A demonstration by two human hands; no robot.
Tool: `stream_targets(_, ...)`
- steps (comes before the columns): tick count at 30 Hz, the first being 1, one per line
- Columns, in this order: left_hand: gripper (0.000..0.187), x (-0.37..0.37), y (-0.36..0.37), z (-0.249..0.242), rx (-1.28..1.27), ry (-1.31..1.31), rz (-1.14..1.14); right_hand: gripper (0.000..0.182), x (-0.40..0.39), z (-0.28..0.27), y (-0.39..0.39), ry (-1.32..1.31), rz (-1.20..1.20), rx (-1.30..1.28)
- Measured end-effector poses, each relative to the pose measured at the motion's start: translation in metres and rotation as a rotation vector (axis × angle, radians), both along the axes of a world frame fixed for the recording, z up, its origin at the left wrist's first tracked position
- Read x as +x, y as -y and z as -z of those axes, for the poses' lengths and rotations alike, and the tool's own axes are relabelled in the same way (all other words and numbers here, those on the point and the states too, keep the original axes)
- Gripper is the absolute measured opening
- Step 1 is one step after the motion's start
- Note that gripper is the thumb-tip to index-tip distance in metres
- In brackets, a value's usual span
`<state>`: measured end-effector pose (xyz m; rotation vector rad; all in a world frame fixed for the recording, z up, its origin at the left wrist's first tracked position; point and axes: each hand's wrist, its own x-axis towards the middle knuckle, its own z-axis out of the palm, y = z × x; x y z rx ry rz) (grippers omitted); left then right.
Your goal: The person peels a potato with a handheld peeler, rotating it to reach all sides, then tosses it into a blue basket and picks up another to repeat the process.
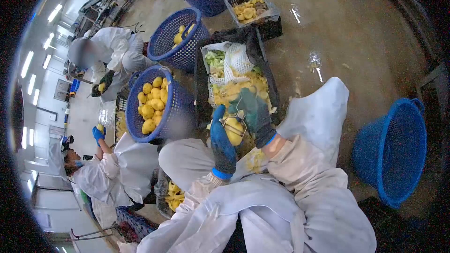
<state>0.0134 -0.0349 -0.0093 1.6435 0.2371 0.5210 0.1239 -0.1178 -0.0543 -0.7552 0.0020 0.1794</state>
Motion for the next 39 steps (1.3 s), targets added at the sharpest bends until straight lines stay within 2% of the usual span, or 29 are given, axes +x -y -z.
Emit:
stream_targets(1, 0.048, -0.002, -0.005, 0.006, 0.022, -0.027, 0.035, 0.022, 0.007, 0.017, -0.005, 0.012, -0.002, 0.026)
stream_targets(3, 0.047, -0.001, -0.014, 0.010, -0.127, -0.080, 0.132, 0.022, 0.030, 0.061, 0.004, -0.081, -0.031, 0.280)
stream_targets(4, 0.049, 0.000, -0.019, 0.012, -0.200, -0.111, 0.175, 0.022, 0.034, 0.052, 0.006, -0.073, -0.010, 0.123)
stream_targets(5, 0.049, -0.002, -0.022, 0.019, -0.037, -0.056, 0.217, 0.023, 0.029, 0.034, 0.014, -0.078, 0.008, -0.043)
stream_targets(7, 0.065, -0.013, -0.012, 0.007, -0.096, 0.058, 0.286, 0.024, 0.004, -0.010, 0.019, -0.016, 0.059, -0.298)
stream_targets(10, 0.068, -0.017, -0.011, 0.002, 0.207, -0.066, 0.255, 0.023, -0.019, -0.035, 0.010, 0.157, -0.070, -0.276)
stream_targets(11, 0.069, -0.019, -0.011, 0.003, 0.263, -0.080, 0.250, 0.028, -0.020, -0.042, 0.012, 0.244, -0.209, -0.380)
stream_targets(14, 0.068, -0.020, -0.017, 0.012, 0.388, -0.008, 0.220, 0.023, 0.013, 0.021, 0.009, 0.234, 0.114, -0.276)
stream_targets(15, 0.067, -0.016, -0.023, 0.014, 0.532, 0.019, 0.187, 0.019, 0.015, 0.018, 0.021, 0.025, 0.057, -0.058)
stream_targets(16, 0.065, -0.013, -0.026, 0.014, 0.672, 0.041, 0.155, 0.018, 0.012, 0.008, 0.018, 0.234, 0.099, -0.227)
stream_targets(18, 0.061, -0.012, -0.017, 0.001, 0.708, 0.084, 0.077, 0.017, -0.009, -0.008, 0.005, 0.636, 0.173, -0.579)
stream_targets(20, 0.061, -0.009, -0.015, -0.002, 0.748, 0.135, 0.058, 0.021, -0.010, 0.000, 0.001, 0.319, 0.056, -0.441)
stream_targets(22, 0.061, -0.008, -0.018, -0.006, 0.777, 0.145, 0.020, 0.026, 0.015, 0.034, 0.008, 0.173, 0.193, -0.302)
stream_targets(23, 0.060, -0.007, -0.022, -0.008, 0.803, 0.195, 0.010, 0.031, 0.019, 0.014, 0.021, -0.096, 0.074, -0.092)
stream_targets(26, 0.058, -0.012, -0.019, 0.002, 0.775, 0.211, 0.015, 0.033, -0.018, -0.033, 0.004, 0.098, 0.055, -0.216)
stream_targets(27, 0.057, -0.008, -0.019, 0.004, 0.756, 0.213, 0.026, 0.034, -0.024, -0.038, 0.002, -0.009, -0.125, -0.095)
stream_targets(30, 0.058, -0.016, -0.005, -0.012, 0.193, -0.023, 0.138, 0.036, 0.019, 0.045, 0.013, -0.057, 0.078, -0.120)
stream_targets(31, 0.058, -0.018, -0.006, -0.012, -0.024, -0.060, 0.173, 0.036, 0.019, 0.027, 0.022, -0.148, 0.073, -0.158)
stream_targets(32, 0.058, -0.020, -0.008, -0.011, -0.233, -0.096, 0.185, 0.036, 0.008, 0.000, 0.023, -0.106, 0.013, -0.121)
stream_targets(33, 0.052, -0.024, -0.004, -0.021, -0.041, -0.102, 0.155, 0.036, -0.014, -0.028, 0.018, -0.075, -0.046, -0.088)
stream_targets(34, 0.055, -0.021, -0.006, -0.020, 0.101, -0.017, 0.198, 0.037, -0.025, -0.045, 0.009, -0.029, -0.098, -0.051)
stream_targets(36, 0.061, -0.013, -0.009, -0.017, 0.372, 0.177, 0.252, 0.037, -0.025, -0.036, 0.002, 0.011, -0.075, -0.103)
stream_targets(37, 0.068, -0.017, -0.009, -0.017, 0.326, 0.111, 0.282, 0.038, -0.014, -0.012, 0.001, 0.013, -0.027, -0.101)
stream_targets(38, 0.072, -0.014, -0.016, 0.000, 0.373, 0.168, 0.265, 0.038, -0.006, -0.009, 0.003, 0.020, 0.016, -0.099)
stream_targets(39, 0.076, -0.012, -0.022, 0.017, 0.421, 0.225, 0.245, 0.040, 0.000, -0.006, 0.012, -0.173, -0.032, -0.075)
